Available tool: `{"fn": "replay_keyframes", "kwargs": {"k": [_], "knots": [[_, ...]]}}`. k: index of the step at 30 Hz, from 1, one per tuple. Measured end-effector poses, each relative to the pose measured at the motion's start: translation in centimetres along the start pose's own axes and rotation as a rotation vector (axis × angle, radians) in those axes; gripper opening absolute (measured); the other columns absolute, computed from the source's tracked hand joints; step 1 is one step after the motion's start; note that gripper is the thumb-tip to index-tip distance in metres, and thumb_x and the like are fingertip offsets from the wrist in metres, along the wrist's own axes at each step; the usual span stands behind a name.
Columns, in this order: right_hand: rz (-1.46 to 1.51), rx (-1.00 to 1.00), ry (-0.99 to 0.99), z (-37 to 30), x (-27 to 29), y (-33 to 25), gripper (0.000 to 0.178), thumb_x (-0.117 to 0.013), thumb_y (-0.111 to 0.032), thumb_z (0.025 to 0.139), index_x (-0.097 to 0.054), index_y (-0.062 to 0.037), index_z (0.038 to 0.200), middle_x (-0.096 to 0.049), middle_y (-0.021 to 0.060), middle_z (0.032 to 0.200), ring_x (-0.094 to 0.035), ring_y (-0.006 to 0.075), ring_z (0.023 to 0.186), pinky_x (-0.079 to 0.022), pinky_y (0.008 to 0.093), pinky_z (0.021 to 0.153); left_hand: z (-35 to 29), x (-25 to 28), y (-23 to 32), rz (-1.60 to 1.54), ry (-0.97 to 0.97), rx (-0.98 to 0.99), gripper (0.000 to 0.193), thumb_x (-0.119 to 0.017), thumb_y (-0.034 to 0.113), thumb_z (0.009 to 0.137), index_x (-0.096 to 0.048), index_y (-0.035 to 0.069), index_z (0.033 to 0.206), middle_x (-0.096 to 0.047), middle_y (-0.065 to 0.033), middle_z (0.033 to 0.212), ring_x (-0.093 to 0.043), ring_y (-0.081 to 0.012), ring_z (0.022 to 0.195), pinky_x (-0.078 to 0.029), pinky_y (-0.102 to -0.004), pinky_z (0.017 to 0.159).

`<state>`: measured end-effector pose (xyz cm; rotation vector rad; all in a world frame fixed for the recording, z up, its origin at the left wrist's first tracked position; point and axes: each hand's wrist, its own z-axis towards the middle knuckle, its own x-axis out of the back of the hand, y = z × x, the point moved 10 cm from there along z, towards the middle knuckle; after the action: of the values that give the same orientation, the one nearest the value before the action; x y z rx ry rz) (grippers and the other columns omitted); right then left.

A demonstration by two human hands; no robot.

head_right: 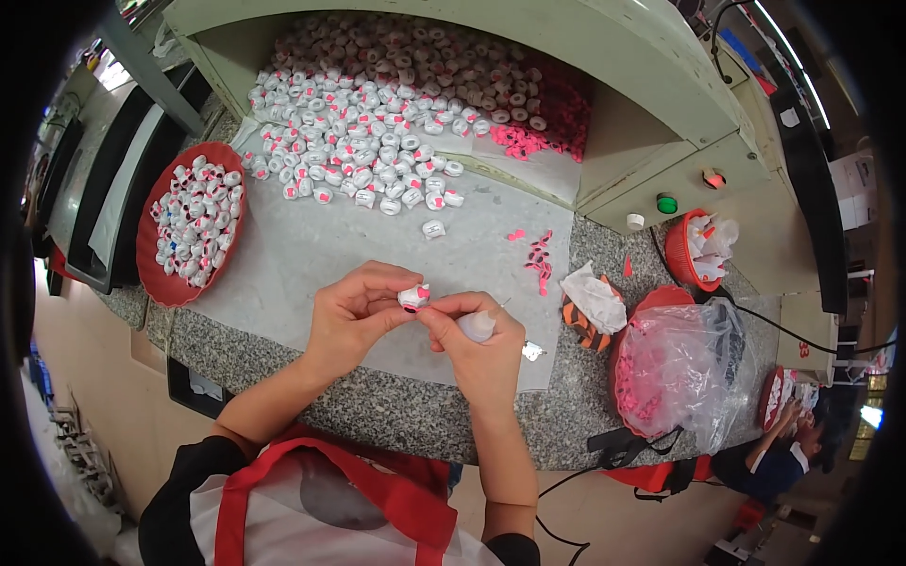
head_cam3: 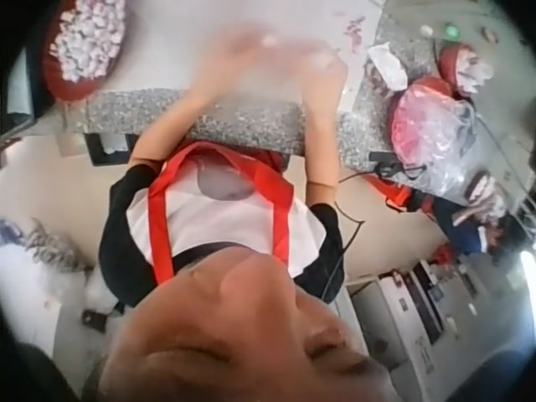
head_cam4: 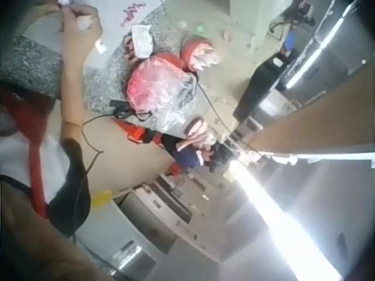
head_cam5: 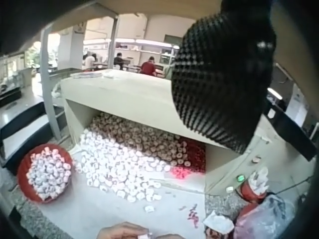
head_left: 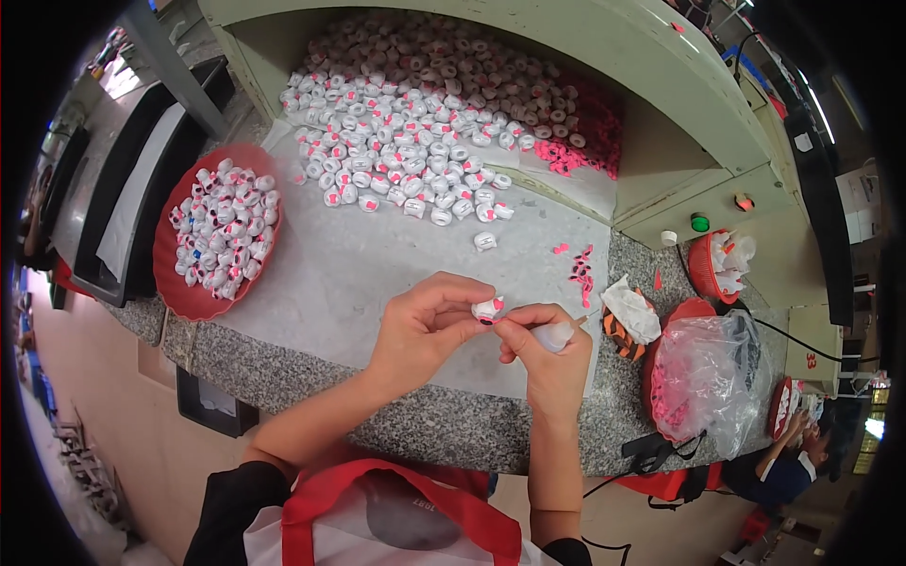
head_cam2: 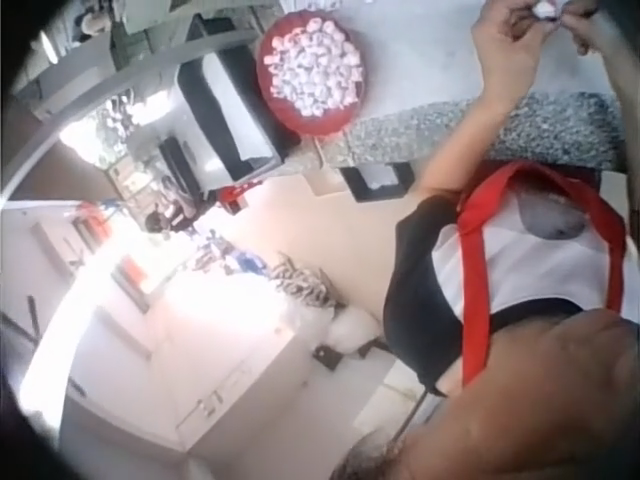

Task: Applying glue to small plastic toy components and assembling them at a workbench.

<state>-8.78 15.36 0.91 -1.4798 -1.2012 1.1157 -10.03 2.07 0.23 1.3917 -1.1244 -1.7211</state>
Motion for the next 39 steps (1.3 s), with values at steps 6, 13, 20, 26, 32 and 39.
{"fn": "replay_keyframes", "kwargs": {"k": [6,13,20,26,32,39], "knots": [[-0.071,0.121,0.013,-0.1,0.1,-0.6,0.015,-0.065,0.004,0.068,-0.057,0.0021,0.08,-0.058,0.0069,0.072,-0.052,0.0098,0.056,-0.043,0.0208,0.047,0.1,-0.6,0.7,-0.011,-0.045,0.05,0.03,-0.055,-0.013,0.073,-0.053,-0.005,0.102,-0.049,-0.0136,0.109,-0.053,-0.0207,0.098,-0.047,-0.0295,0.084],[-0.176,0.249,-0.052,-0.5,-0.4,-1.6,0.024,-0.065,0.008,0.066,-0.06,0.0009,0.088,-0.056,0.0044,0.073,-0.051,0.0079,0.06,-0.042,0.0194,0.051,0.1,-0.8,0.0,-0.104,-0.081,0.074,0.027,-0.054,-0.01,0.075,-0.055,-0.005,0.102,-0.05,-0.0139,0.107,-0.054,-0.0202,0.096,-0.047,-0.029,0.083],[-0.174,0.267,-0.081,-0.4,0.0,-1.8,0.021,-0.064,0.008,0.065,-0.061,0.0015,0.085,-0.056,0.0035,0.073,-0.05,0.0075,0.066,-0.039,0.0192,0.058,0.0,-1.6,1.0,0.106,-0.117,-0.076,0.026,-0.053,-0.009,0.077,-0.055,-0.004,0.102,-0.05,-0.0134,0.105,-0.054,-0.0201,0.096,-0.047,-0.0282,0.082],[-0.162,0.241,-0.079,-0.2,0.2,-1.2,0.02,-0.064,0.008,0.064,-0.061,0.0016,0.083,-0.055,0.0032,0.073,-0.05,0.0074,0.066,-0.039,0.0193,0.058,-0.1,-1.5,0.6,0.092,-0.095,-0.06,0.026,-0.053,-0.009,0.077,-0.056,-0.003,0.102,-0.051,-0.0135,0.105,-0.054,-0.0198,0.095,-0.047,-0.028,0.082],[-0.154,0.206,-0.09,-0.1,0.1,-0.9,0.02,-0.065,0.007,0.064,-0.061,0.002,0.082,-0.055,0.0028,0.072,-0.05,0.0076,0.066,-0.039,0.0194,0.057,-0.2,-1.2,0.1,0.057,-0.089,-0.024,0.025,-0.054,-0.007,0.077,-0.055,-0.004,0.102,-0.052,-0.0136,0.104,-0.054,-0.0199,0.095,-0.046,-0.0289,0.082],[-0.068,0.045,-0.096,1.0,0.5,1.4,0.014,-0.066,0.003,0.067,-0.061,0.0012,0.079,-0.057,0.0021,0.068,-0.05,0.006,0.059,-0.04,0.0188,0.051,0.3,-0.4,-1.8,0.015,-0.052,0.089,0.024,-0.054,-0.005,0.077,-0.056,-0.004,0.101,-0.057,-0.0121,0.098,-0.056,-0.018,0.09,-0.046,-0.0279,0.081]]}}
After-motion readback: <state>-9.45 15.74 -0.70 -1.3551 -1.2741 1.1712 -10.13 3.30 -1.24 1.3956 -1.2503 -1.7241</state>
